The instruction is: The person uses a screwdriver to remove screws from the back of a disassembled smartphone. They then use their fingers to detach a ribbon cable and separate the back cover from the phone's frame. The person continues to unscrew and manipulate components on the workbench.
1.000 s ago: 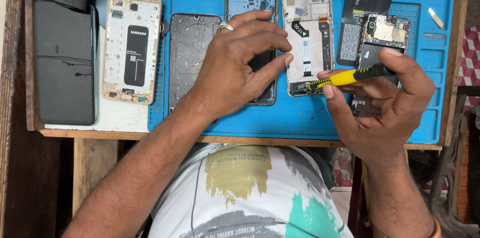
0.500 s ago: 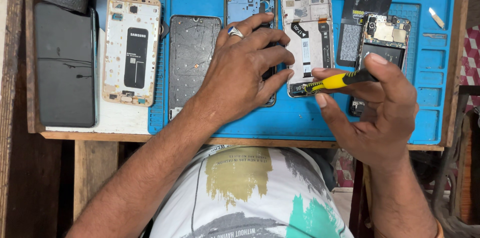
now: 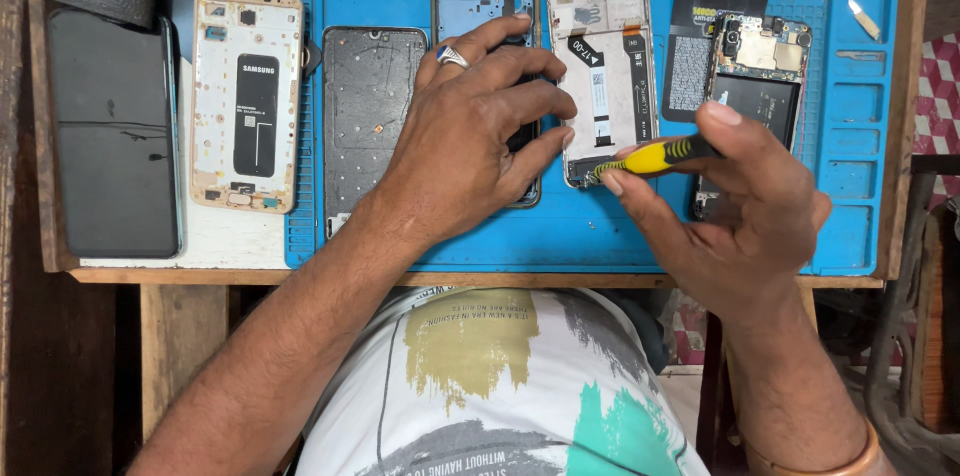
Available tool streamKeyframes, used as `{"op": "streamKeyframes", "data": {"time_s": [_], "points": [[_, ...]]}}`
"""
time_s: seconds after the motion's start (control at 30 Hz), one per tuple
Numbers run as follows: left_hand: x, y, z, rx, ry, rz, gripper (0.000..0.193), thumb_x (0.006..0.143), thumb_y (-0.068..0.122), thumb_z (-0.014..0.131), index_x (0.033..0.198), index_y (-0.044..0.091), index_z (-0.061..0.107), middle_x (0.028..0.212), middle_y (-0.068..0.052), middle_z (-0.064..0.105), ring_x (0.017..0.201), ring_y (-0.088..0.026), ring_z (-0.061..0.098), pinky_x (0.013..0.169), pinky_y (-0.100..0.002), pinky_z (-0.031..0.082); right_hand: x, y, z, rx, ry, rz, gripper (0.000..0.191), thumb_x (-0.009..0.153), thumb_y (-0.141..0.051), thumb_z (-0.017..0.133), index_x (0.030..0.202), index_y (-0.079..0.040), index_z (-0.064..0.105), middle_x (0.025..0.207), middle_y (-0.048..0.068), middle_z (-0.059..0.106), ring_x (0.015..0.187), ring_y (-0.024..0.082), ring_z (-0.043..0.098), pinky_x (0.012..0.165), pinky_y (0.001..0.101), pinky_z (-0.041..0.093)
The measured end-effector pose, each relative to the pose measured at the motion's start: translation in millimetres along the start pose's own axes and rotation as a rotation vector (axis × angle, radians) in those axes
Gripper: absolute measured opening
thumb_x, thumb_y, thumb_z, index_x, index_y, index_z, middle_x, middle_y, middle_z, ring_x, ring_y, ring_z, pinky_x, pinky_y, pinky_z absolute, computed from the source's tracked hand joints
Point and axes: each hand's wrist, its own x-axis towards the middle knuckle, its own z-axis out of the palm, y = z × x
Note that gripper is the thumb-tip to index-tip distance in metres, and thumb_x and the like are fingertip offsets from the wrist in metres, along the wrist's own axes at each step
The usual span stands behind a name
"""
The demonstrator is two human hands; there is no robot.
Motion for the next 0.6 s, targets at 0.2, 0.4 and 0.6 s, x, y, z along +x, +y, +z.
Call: {"op": "streamKeyframes", "data": {"time_s": [0.2,0.4,0.6], "points": [[0.0,0.0,-2.0,-0.014,0.016,0.006,0.016,0.09,0.025,0.081,0.103,0.016,0.08,0.126,-0.003,0.07,0.143,-0.032,0.046,0.113,-0.058,0.032,-2.8,0.4,2.7,0.139,-0.052,0.04,0.069,0.093,0.012,0.076,0.144,-0.004,0.031,0.123,0.023,0.059,0.109,0.03,0.076,0.085,0.0328,0.068],[-0.6,1.5,-4.2,-0.025,0.02,0.005,0.015,0.092,0.025,0.079,0.104,0.015,0.079,0.126,-0.003,0.07,0.143,-0.032,0.047,0.112,-0.057,0.034,-5.6,-4.0,8.6,0.049,-0.028,0.042,0.076,0.093,0.01,0.083,0.146,-0.01,0.033,0.118,0.018,0.066,0.104,0.026,0.076,0.084,0.031,0.066],[-2.5,-0.2,-3.1,-0.034,0.035,0.002,0.015,0.093,0.025,0.078,0.104,0.015,0.079,0.126,-0.003,0.07,0.143,-0.032,0.047,0.113,-0.056,0.035,0.6,-1.7,-0.1,0.197,-0.105,0.066,0.079,0.092,0.014,0.076,0.148,-0.009,0.025,0.12,0.02,0.066,0.109,0.028,0.074,0.092,0.0345,0.066]]}}
